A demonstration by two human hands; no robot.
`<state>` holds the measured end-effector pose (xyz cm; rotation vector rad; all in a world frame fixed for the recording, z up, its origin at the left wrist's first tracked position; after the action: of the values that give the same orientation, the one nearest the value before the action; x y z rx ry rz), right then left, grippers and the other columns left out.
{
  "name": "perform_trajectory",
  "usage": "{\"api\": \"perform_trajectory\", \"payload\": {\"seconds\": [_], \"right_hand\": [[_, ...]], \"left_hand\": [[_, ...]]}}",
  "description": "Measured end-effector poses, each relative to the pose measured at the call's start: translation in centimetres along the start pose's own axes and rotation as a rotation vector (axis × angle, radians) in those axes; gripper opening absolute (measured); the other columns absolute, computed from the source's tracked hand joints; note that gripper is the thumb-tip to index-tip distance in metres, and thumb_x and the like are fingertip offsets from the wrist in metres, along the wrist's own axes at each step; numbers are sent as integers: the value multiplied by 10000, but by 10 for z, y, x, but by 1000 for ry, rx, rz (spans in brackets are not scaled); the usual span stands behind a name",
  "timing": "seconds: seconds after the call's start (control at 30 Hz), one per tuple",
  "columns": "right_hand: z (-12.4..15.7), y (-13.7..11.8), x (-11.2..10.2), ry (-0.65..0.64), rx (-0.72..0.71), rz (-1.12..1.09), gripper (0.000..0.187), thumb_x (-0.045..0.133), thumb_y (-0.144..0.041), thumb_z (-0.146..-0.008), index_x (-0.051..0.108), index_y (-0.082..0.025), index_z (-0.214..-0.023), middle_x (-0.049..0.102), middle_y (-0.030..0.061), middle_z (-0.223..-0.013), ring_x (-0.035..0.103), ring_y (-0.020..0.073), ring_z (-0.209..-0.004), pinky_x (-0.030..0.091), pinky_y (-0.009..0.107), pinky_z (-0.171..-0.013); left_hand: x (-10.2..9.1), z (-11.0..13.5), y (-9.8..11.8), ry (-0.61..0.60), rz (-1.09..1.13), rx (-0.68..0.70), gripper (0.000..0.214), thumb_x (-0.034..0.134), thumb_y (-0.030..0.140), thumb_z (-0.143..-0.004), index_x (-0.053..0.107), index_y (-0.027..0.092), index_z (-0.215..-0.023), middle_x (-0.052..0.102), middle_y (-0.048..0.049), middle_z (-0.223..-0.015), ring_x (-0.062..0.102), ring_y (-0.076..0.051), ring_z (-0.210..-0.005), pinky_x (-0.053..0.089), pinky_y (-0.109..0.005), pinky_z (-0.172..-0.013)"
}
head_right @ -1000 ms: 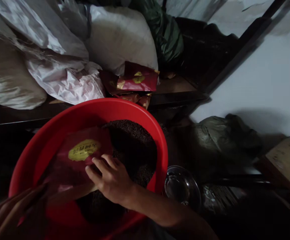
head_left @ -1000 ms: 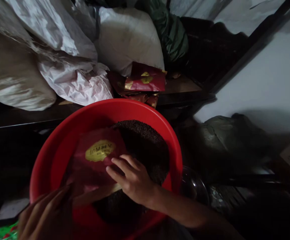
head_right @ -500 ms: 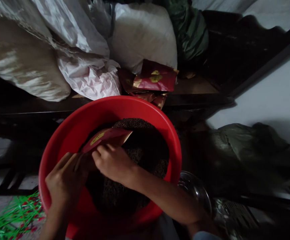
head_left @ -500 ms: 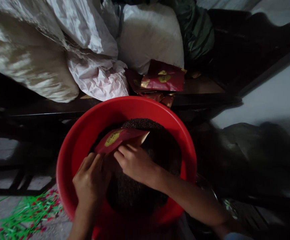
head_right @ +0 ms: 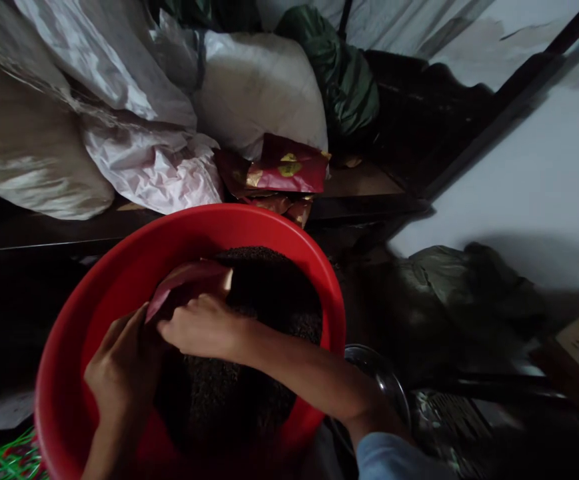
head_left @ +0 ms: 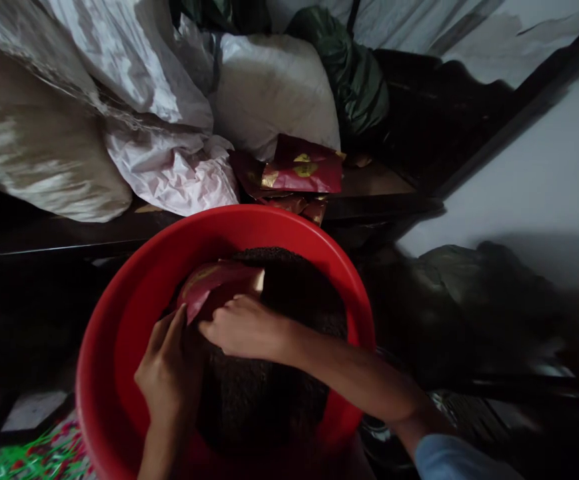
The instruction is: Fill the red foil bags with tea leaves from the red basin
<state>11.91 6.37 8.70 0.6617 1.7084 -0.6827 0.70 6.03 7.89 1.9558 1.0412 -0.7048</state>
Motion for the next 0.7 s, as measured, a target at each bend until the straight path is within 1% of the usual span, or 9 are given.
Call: {"api": "perform_trajectory", "payload": {"seconds": [0.03, 0.1, 0.17, 0.23, 0.3, 0.37, 0.47, 0.53, 0.7], "right_hand": [[8, 6, -14, 98, -51, -64, 214, 553, -222, -1036, 738, -228, -1143, 768, 18, -920, 730, 159, -852, 609, 315, -826], [30, 49, -43, 375, 3, -191, 318, 432, -208, -1065, 728, -237, -1176, 780, 28, -1059, 726, 146, -989, 588, 310, -936], [53, 132, -47, 533, 367, -184, 334, 398, -224, -1081, 716, -205, -1182, 767, 62, -1134, 705, 166, -1070, 557, 337, -1011], [57, 204, -9, 300, 655, -139, 309, 533, -305, -1055, 681, -181, -1296, 731, 103, -1278, 655, 233, -1218, 510, 409, -1094], [46, 243, 48, -69, 726, -155, 537, 627, -447, -1027, 567, -200, -1500, 614, 136, -1494, 544, 288, -1401, 444, 458, -1174], [30, 251, 96, -295, 695, -185, 726, 738, -581, -931, 521, -302, -1565, 529, 114, -1593, 481, 344, -1466, 415, 520, -1197], [10, 236, 139, -385, 674, -183, 866, 847, -671, -776, 538, -422, -1545, 461, 114, -1637, 460, 472, -1451, 433, 680, -1118], [9, 222, 153, -392, 689, -158, 870, 837, -642, -791, 517, -407, -1566, 427, 147, -1640, 443, 514, -1439, 458, 707, -1065], [36, 192, 151, -314, 715, -144, 675, 723, -452, -907, 549, -327, -1546, 510, 146, -1544, 558, 401, -1334, 519, 513, -1060]], "left_hand": [[-3, -2, -7, 1, -9, -22, 368, 526, 312, -1054, 700, 124, -1318, 771, -140, -1208, 758, -256, -924, 520, -317, -712], [-9, -6, -21, 4, -33, -67, 369, 509, 323, -1066, 713, 129, -1303, 781, -137, -1196, 761, -271, -927, 524, -334, -730], [-15, -10, -33, 14, -37, -102, 375, 486, 318, -1074, 709, 143, -1319, 779, -135, -1212, 763, -286, -991, 554, -363, -811], [-22, -13, -45, 61, -29, -162, 373, 506, 302, -1062, 683, 156, -1356, 769, -139, -1244, 761, -299, -1051, 582, -405, -900], [-31, -13, -51, 149, -26, -217, 351, 547, 272, -1035, 673, 151, -1340, 758, -152, -1270, 755, -318, -1099, 597, -444, -949], [-35, -14, -48, 207, -28, -185, 272, 554, 233, -1019, 712, 158, -1227, 735, -154, -1324, 746, -320, -1144, 604, -446, -979], [-31, -15, -32, 166, -7, -40, 223, 551, 208, -1022, 753, 184, -1114, 715, -123, -1379, 742, -289, -1180, 601, -412, -1034], [-29, -15, -27, 138, 2, -10, 272, 600, 220, -1010, 728, 190, -1248, 709, -121, -1400, 733, -298, -1211, 597, -429, -1072], [-20, -14, -26, 54, 0, -34, 677, 675, 233, -975, 444, 303, -1608, 535, -80, -1607, 616, -334, -1390, 563, -511, -1154]]}}
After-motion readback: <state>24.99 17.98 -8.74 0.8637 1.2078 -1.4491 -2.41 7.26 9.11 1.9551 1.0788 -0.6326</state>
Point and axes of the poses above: each hand's wrist, its own z-axis away from the middle knuckle, its own x-axis out of the palm, y = z × x, the point moved 9 cm from there along -z, towards the middle knuckle
